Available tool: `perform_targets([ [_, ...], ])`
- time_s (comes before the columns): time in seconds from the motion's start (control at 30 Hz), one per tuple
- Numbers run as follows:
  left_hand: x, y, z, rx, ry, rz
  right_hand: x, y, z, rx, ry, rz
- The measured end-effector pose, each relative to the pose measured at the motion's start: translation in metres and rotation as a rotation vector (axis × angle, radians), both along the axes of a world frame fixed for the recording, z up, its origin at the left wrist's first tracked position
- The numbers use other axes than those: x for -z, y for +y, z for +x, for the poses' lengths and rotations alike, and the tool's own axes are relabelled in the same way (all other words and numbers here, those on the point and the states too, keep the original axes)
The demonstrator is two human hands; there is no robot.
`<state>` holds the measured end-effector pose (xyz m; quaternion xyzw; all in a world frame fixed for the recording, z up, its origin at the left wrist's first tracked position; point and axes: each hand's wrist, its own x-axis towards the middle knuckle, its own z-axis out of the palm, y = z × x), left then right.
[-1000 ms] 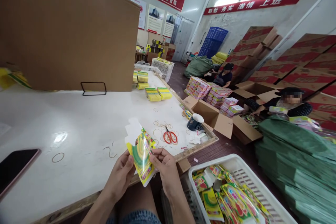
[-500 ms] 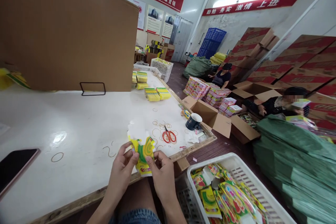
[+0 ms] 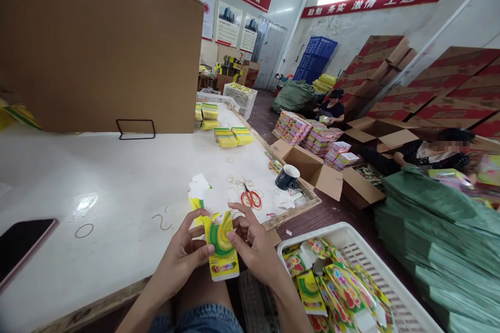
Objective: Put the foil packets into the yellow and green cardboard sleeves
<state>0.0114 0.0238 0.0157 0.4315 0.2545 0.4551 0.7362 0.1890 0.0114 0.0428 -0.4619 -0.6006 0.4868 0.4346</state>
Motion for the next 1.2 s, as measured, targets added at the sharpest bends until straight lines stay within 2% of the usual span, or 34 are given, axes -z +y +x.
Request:
perform_targets([
  [0.17, 0.000, -0.004, 0.003, 0.049, 0.000, 0.000, -0.003, 0.001, 0.007, -0.032, -0.075, -0.066],
  [0.37, 0.006, -0.007, 0.011, 0.063, 0.033, -0.016, 0.003, 0.007, 0.014, 0.064, -0.161, 0.061],
  [0.57, 0.005, -0.003, 0.014, 0.070, 0.036, -0.034, 0.008, 0.008, 0.013, 0.123, -0.019, 0.087],
  [0.7, 0.005, -0.001, 0.015, 0.023, 0.117, 0.004, 0.001, 0.008, 0.023, 0.177, -0.188, 0.221],
  [0.77, 0.007, -0.001, 0.017, -0.011, 0.154, 0.036, -0.002, 0.007, 0.028, 0.135, -0.221, 0.158],
  [0.83, 0.008, -0.002, 0.019, -0.035, 0.205, 0.070, -0.002, 0.005, 0.028, 0.068, -0.238, 0.022],
  [0.9, 0.008, -0.004, 0.020, -0.027, 0.242, 0.101, -0.001, 0.004, 0.024, 0.059, -0.300, -0.039],
  [1.07, 0.006, -0.007, 0.020, 0.029, 0.233, 0.105, -0.001, 0.001, 0.011, 0.173, -0.543, 0.035],
  [1.2, 0.004, -0.006, 0.017, 0.014, 0.225, 0.069, -0.001, 0.000, 0.005, 0.190, -0.613, 0.062],
])
